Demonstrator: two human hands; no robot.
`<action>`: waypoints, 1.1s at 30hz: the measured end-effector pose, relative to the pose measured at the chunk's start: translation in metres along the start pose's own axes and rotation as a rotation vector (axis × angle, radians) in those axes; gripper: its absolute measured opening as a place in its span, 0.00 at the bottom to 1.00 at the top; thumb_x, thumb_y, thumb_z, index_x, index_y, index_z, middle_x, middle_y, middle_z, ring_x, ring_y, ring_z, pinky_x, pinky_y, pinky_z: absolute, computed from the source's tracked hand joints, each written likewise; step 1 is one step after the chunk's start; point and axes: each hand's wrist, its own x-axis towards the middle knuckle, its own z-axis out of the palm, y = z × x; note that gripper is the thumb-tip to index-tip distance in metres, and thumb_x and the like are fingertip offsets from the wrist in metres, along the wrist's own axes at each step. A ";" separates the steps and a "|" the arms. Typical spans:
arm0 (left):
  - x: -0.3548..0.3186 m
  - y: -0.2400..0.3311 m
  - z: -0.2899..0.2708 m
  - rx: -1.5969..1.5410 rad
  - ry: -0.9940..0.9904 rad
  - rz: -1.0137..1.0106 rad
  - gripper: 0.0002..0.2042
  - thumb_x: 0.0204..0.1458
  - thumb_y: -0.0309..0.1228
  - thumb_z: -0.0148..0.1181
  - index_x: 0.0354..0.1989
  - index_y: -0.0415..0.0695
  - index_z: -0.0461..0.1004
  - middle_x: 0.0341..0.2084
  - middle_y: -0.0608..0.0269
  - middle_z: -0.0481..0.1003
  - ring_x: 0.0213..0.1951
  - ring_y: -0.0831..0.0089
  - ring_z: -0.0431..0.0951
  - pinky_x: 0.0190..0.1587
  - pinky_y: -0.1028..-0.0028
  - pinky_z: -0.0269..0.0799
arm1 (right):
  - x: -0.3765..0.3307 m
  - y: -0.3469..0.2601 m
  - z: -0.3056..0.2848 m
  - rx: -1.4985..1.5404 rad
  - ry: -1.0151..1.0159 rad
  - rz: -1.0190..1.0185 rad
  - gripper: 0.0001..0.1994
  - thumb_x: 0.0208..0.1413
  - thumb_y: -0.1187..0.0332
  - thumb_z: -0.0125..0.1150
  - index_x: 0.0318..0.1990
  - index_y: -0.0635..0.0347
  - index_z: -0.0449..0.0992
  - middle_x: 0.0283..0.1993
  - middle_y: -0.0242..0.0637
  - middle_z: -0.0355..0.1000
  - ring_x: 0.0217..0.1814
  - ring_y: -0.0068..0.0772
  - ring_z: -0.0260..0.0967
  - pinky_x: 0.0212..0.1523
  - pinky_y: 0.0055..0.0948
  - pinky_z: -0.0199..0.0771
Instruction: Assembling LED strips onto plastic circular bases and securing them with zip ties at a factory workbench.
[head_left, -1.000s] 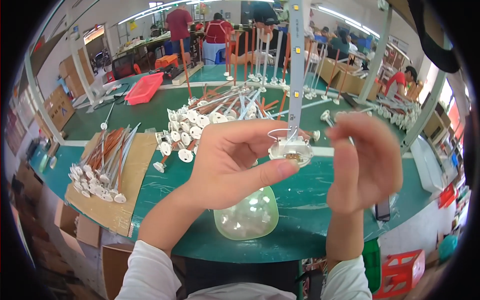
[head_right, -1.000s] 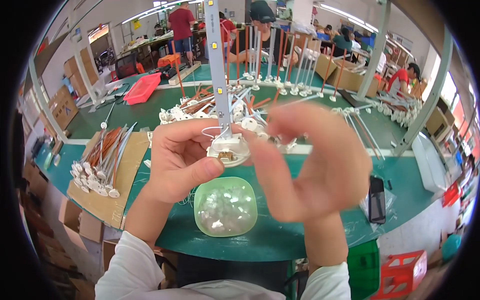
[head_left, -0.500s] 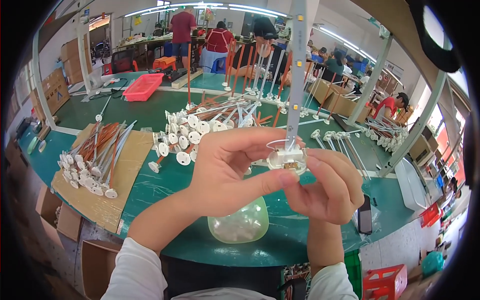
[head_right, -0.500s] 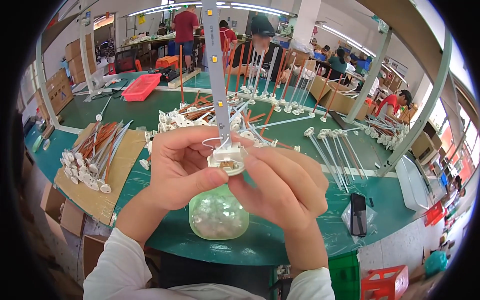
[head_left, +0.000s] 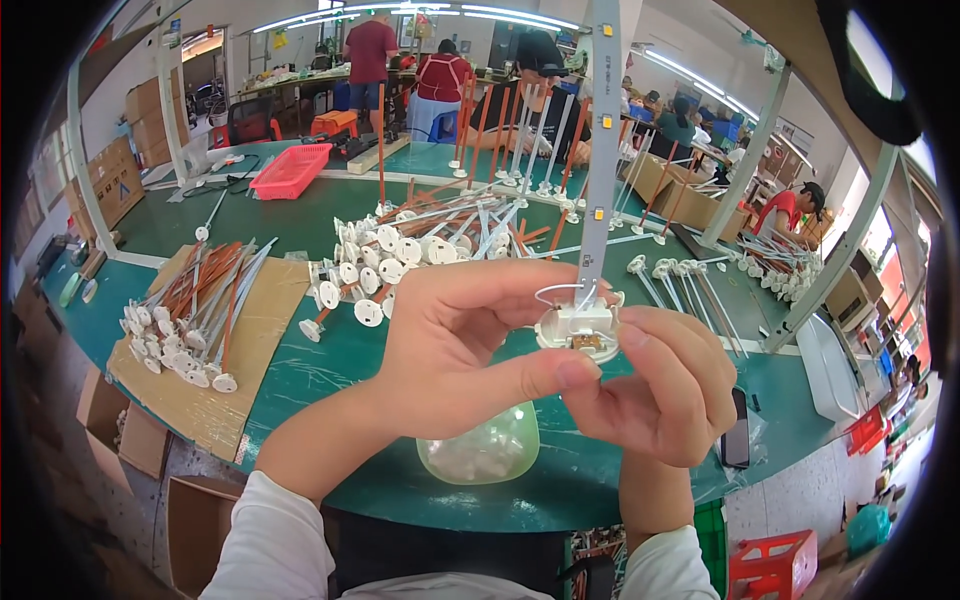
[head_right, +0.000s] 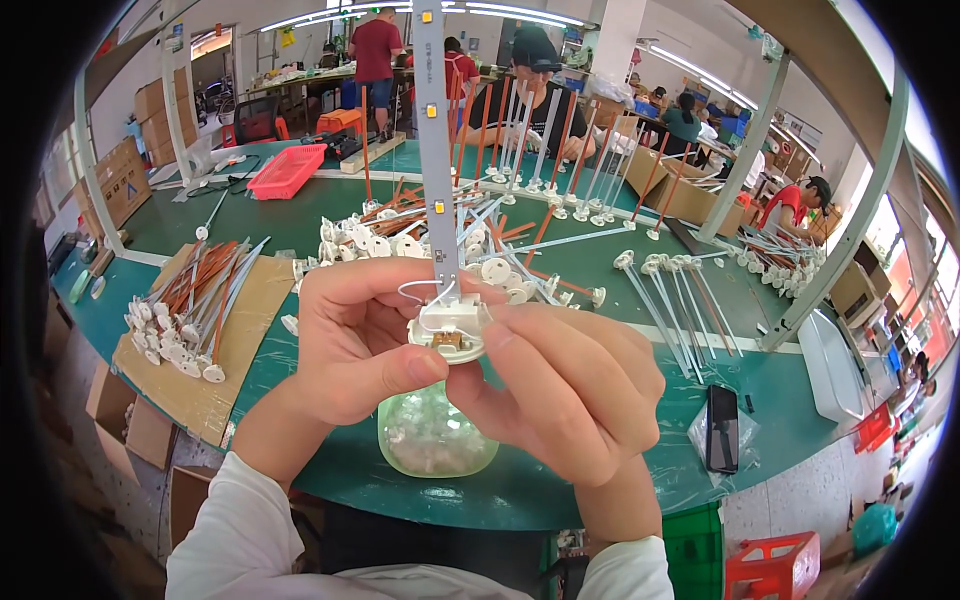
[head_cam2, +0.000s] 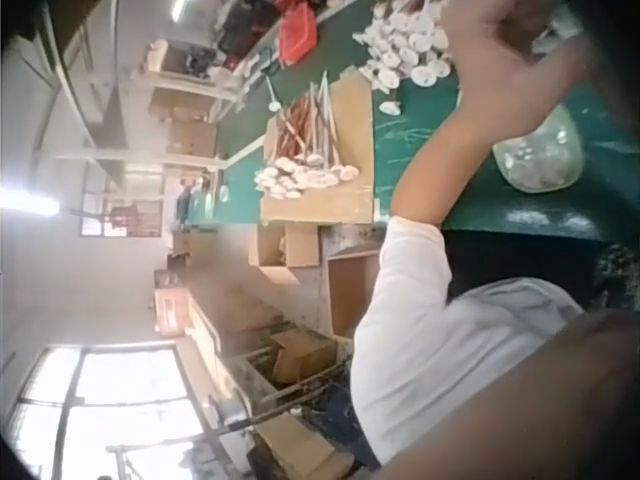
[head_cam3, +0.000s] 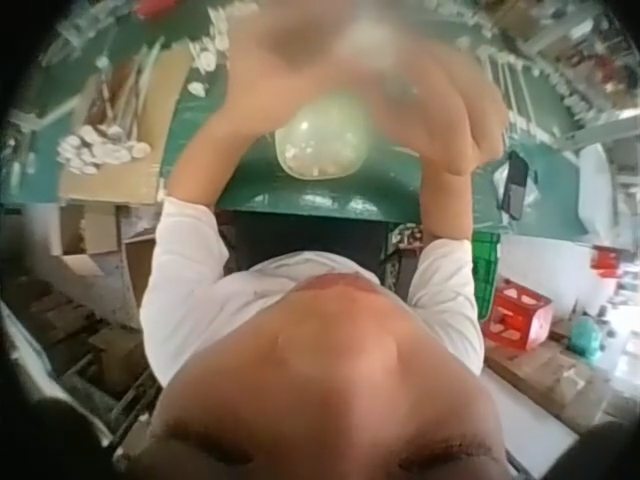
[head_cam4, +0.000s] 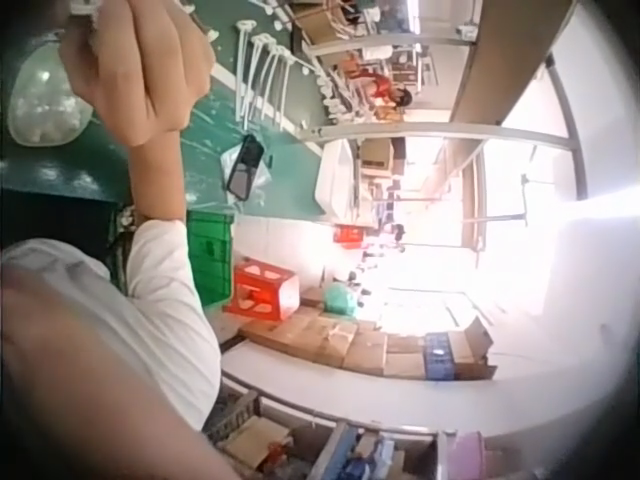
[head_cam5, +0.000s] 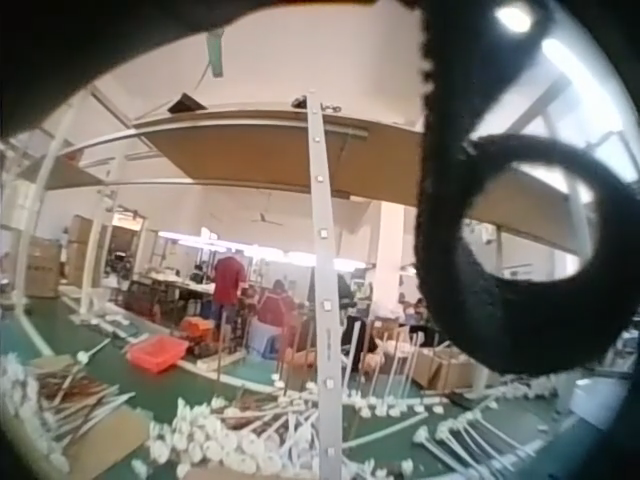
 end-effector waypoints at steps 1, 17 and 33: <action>0.000 0.000 0.000 0.014 -0.009 0.017 0.25 0.47 0.27 0.71 0.52 0.28 0.72 0.46 0.43 0.77 0.49 0.61 0.79 0.54 0.63 0.76 | 0.000 -0.001 0.000 0.002 0.000 0.000 0.18 0.44 0.65 0.75 0.37 0.67 0.76 0.31 0.44 0.76 0.28 0.37 0.77 0.26 0.27 0.78; -0.001 -0.003 -0.003 -0.057 -0.037 0.018 0.22 0.47 0.17 0.69 0.53 0.33 0.73 0.47 0.54 0.77 0.49 0.72 0.77 0.55 0.67 0.73 | -0.001 -0.002 0.001 -0.019 -0.009 0.019 0.17 0.45 0.65 0.73 0.37 0.69 0.76 0.31 0.45 0.76 0.29 0.38 0.77 0.26 0.28 0.78; -0.001 -0.007 -0.006 0.000 -0.019 0.001 0.24 0.48 0.16 0.67 0.55 0.33 0.71 0.47 0.52 0.77 0.49 0.73 0.76 0.55 0.70 0.73 | -0.002 -0.005 0.005 -0.059 -0.027 0.084 0.16 0.45 0.67 0.74 0.37 0.68 0.76 0.32 0.44 0.77 0.30 0.37 0.77 0.28 0.28 0.79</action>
